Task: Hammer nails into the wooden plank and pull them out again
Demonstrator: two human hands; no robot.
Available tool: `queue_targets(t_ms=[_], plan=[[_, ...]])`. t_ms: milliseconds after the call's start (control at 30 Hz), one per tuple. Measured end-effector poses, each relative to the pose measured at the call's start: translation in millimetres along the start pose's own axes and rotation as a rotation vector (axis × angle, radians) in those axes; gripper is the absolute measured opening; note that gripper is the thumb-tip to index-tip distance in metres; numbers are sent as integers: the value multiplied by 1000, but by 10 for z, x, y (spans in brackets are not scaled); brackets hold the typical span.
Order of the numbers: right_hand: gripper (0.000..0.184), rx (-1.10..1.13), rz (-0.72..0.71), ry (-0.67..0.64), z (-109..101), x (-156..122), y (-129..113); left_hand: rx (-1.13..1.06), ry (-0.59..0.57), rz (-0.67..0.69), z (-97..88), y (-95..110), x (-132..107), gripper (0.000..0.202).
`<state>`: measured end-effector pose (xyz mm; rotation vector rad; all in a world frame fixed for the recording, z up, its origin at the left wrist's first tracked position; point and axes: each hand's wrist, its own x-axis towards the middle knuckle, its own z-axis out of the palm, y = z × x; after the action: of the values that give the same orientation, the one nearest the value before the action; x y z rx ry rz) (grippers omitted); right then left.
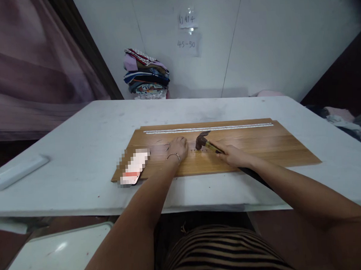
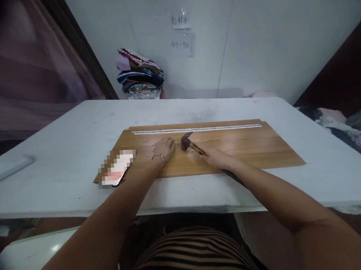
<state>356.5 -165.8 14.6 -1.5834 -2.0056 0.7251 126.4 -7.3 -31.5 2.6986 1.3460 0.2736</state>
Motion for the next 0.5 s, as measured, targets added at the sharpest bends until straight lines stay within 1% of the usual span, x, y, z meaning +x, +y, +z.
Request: queue_targets(t_ms=[200,500], plan=[[78,-9,18,-29,-23,12,5,-21,9,-4,43,-22,23,24],[80,1,19,-29,-50,27,-24,-5,13,7,14,-9,-1,24]])
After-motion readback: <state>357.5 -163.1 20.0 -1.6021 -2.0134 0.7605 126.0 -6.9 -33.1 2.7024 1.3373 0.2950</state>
